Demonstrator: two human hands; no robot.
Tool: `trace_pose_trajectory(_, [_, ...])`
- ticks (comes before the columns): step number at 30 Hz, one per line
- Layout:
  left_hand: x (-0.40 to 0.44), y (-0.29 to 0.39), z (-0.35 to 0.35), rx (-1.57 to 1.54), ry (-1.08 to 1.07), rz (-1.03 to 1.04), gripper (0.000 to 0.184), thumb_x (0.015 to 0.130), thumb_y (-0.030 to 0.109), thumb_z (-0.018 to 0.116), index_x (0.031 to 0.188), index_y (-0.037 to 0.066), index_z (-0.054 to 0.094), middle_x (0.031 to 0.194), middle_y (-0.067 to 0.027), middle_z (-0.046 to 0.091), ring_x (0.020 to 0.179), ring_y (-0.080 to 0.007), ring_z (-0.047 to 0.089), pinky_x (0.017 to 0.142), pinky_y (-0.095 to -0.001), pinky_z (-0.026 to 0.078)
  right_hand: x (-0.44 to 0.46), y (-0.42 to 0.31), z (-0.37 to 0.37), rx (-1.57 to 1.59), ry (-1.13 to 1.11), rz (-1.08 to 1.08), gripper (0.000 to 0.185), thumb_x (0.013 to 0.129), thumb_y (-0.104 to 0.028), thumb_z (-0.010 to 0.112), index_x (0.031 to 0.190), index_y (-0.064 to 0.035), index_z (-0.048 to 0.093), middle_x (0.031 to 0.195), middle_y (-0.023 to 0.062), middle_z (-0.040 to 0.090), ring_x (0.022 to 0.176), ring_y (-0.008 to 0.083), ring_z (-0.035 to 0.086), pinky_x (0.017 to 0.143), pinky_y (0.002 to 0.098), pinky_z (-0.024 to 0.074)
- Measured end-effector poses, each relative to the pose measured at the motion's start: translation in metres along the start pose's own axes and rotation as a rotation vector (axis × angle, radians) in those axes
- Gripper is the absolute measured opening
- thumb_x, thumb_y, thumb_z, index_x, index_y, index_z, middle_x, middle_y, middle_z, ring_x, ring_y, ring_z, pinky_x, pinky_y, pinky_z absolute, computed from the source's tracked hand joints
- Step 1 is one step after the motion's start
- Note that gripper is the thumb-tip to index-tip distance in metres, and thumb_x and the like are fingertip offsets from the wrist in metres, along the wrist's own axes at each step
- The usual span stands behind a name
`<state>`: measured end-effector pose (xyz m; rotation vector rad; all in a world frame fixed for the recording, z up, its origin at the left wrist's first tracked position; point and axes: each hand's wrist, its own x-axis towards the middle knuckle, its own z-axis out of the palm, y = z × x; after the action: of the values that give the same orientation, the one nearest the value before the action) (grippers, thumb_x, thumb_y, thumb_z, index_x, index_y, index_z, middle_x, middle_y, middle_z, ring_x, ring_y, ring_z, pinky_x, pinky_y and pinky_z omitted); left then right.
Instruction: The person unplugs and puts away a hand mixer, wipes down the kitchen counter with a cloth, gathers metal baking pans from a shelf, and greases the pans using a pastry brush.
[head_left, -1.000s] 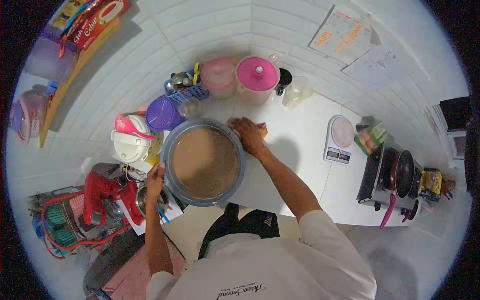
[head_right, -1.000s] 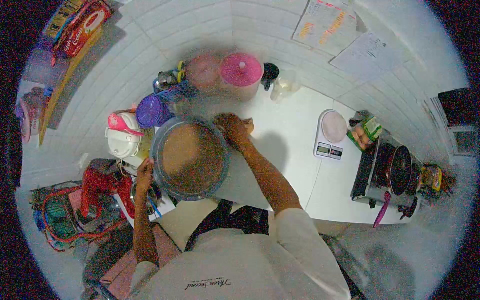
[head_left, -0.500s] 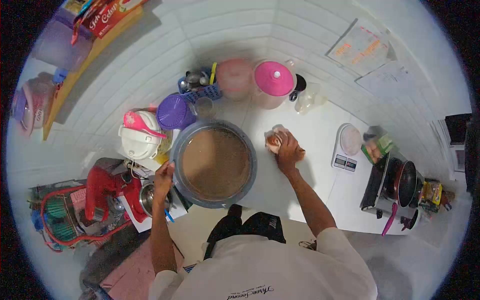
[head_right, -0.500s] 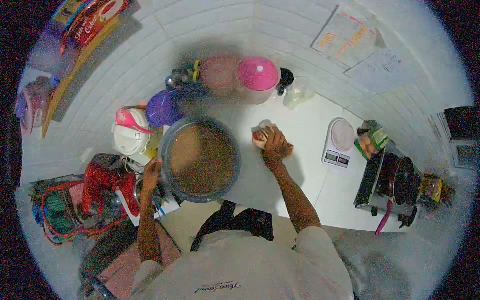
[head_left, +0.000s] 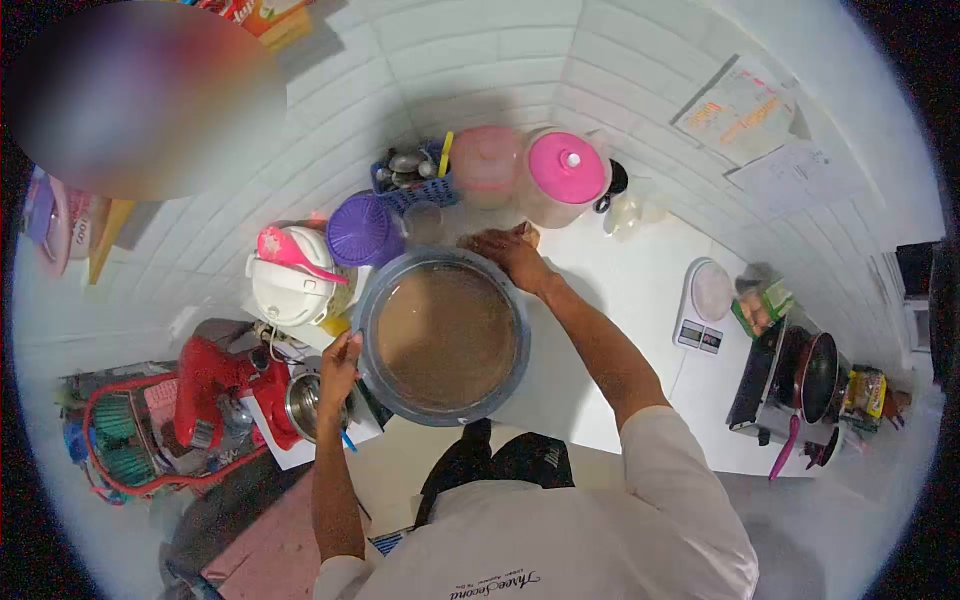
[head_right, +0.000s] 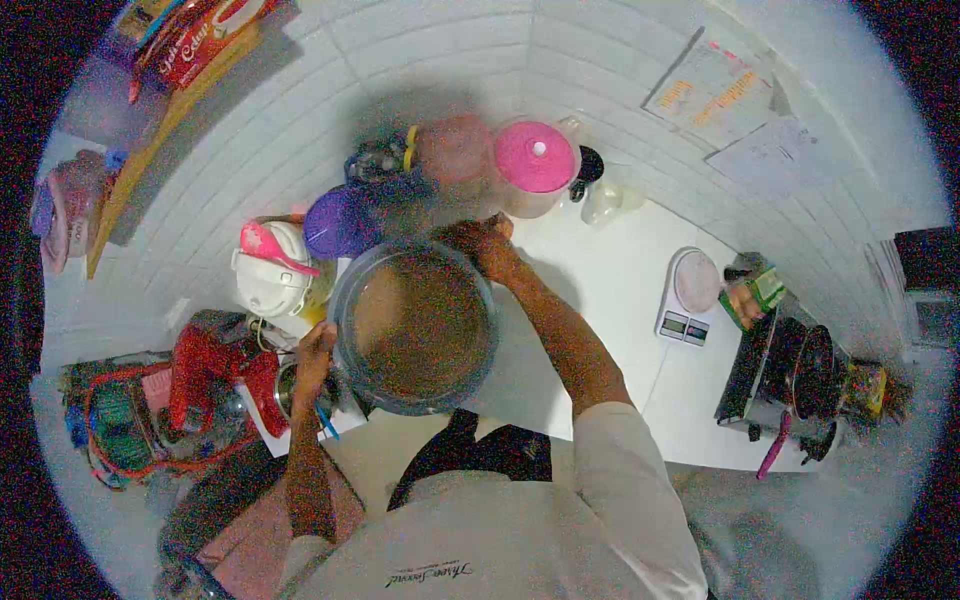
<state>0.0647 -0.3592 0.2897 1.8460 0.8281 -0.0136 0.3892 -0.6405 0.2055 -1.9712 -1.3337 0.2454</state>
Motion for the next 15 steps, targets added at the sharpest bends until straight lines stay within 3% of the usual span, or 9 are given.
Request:
trace_pose_trajectory(1, [0.002,-0.001,-0.001,-0.009,-0.014,-0.003,0.042,0.101,0.041,0.063,0.128,0.010,0.067,0.082,0.0052,0.062,0.066,-0.0034,0.052,0.050,-0.0210,0.045,-0.010,0.008,0.001,0.062,-0.048,0.018,0.045,0.084,-0.015,0.065,0.130,-0.0128,0.067,0.139,0.0096,0.060,0.134,0.0324,0.051,0.114,0.0461,0.0407])
trace_pose_trajectory(2, [0.004,-0.003,-0.002,-0.016,-0.026,-0.006,0.042,0.101,0.041,0.063,0.129,0.010,0.067,0.081,0.0054,0.061,0.065,-0.0033,0.051,0.050,-0.0210,0.045,-0.027,0.014,0.003,-0.141,-0.028,-0.033,0.049,0.082,-0.009,0.063,0.131,-0.0121,0.065,0.141,0.0100,0.059,0.136,0.0322,0.050,0.115,0.0457,0.0391])
trace_pose_trajectory(5, [0.005,-0.010,0.000,-0.056,-0.020,0.017,0.043,0.100,0.040,0.065,0.128,0.007,0.067,0.077,0.0056,0.057,0.060,-0.0033,0.047,0.048,-0.0212,0.043,-0.079,0.019,-0.026,-0.059,0.129,0.091,0.059,0.074,0.002,0.063,0.132,-0.0114,0.064,0.141,0.0114,0.059,0.136,0.0323,0.050,0.115,0.0434,0.0376])
trace_pose_trajectory(7, [0.007,-0.021,-0.002,-0.086,-0.013,-0.032,0.043,0.100,0.040,0.065,0.127,0.007,0.067,0.077,0.0056,0.057,0.059,-0.0034,0.046,0.047,-0.0211,0.041,-0.116,0.013,-0.049,-0.158,0.243,0.345,0.044,0.084,0.000,0.058,0.124,-0.0130,0.070,0.144,0.0124,0.057,0.136,0.0310,0.050,0.116,0.0432,0.0376])
trace_pose_trajectory(9, [0.004,-0.013,-0.003,-0.013,-0.006,0.004,0.043,0.100,0.039,0.065,0.127,0.005,0.067,0.078,0.0060,0.057,0.062,-0.0038,0.046,0.051,-0.0218,0.043,-0.161,0.007,-0.071,-0.103,0.302,0.551,0.054,0.077,0.006,0.062,0.127,-0.0118,0.068,0.146,0.0130,0.055,0.137,0.0328,0.047,0.115,0.0432,0.0379])
trace_pose_trajectory(11, [0.008,-0.012,-0.002,0.019,-0.015,0.078,0.044,0.101,0.039,0.064,0.127,0.004,0.066,0.079,0.0061,0.057,0.064,-0.0043,0.046,0.054,-0.0229,0.044,-0.209,0.002,-0.075,-0.392,0.510,0.618,0.063,0.065,0.013,0.064,0.123,-0.0106,0.068,0.131,0.0147,0.065,0.127,0.0353,0.056,0.106,0.0417,0.0428])
trace_pose_trajectory(13, [0.010,-0.007,-0.001,0.016,-0.037,0.178,0.046,0.101,0.039,0.064,0.129,0.003,0.066,0.080,0.0060,0.058,0.067,-0.0050,0.047,0.059,-0.0242,0.045,-0.243,-0.011,-0.062,-0.469,0.664,0.692,0.055,0.071,0.007,0.066,0.123,-0.0098,0.068,0.128,0.0155,0.066,0.123,0.0363,0.057,0.103,0.0445,0.0439])
trace_pose_trajectory(14, [0.000,0.005,-0.002,0.013,-0.023,0.056,0.048,0.101,0.039,0.064,0.127,0.000,0.065,0.088,0.0036,0.061,0.073,-0.0066,0.049,0.063,-0.0253,0.045,-0.255,-0.015,-0.054,-0.506,0.741,0.728,0.051,0.073,0.004,0.068,0.122,-0.0094,0.068,0.126,0.0159,0.067,0.121,0.0369,0.057,0.101,0.0458,0.0445])
trace_pose_trajectory(15, [0.006,-0.006,-0.002,-0.007,-0.033,0.105,0.049,0.101,0.040,0.064,0.128,-0.001,0.065,0.091,0.0023,0.063,0.074,-0.0071,0.050,0.062,-0.0252,0.045,-0.258,-0.018,-0.043,-0.436,0.751,0.818,0.048,0.076,0.000,0.068,0.122,-0.0092,0.068,0.125,0.0164,0.067,0.120,0.0374,0.058,0.101,0.0476,0.0439])
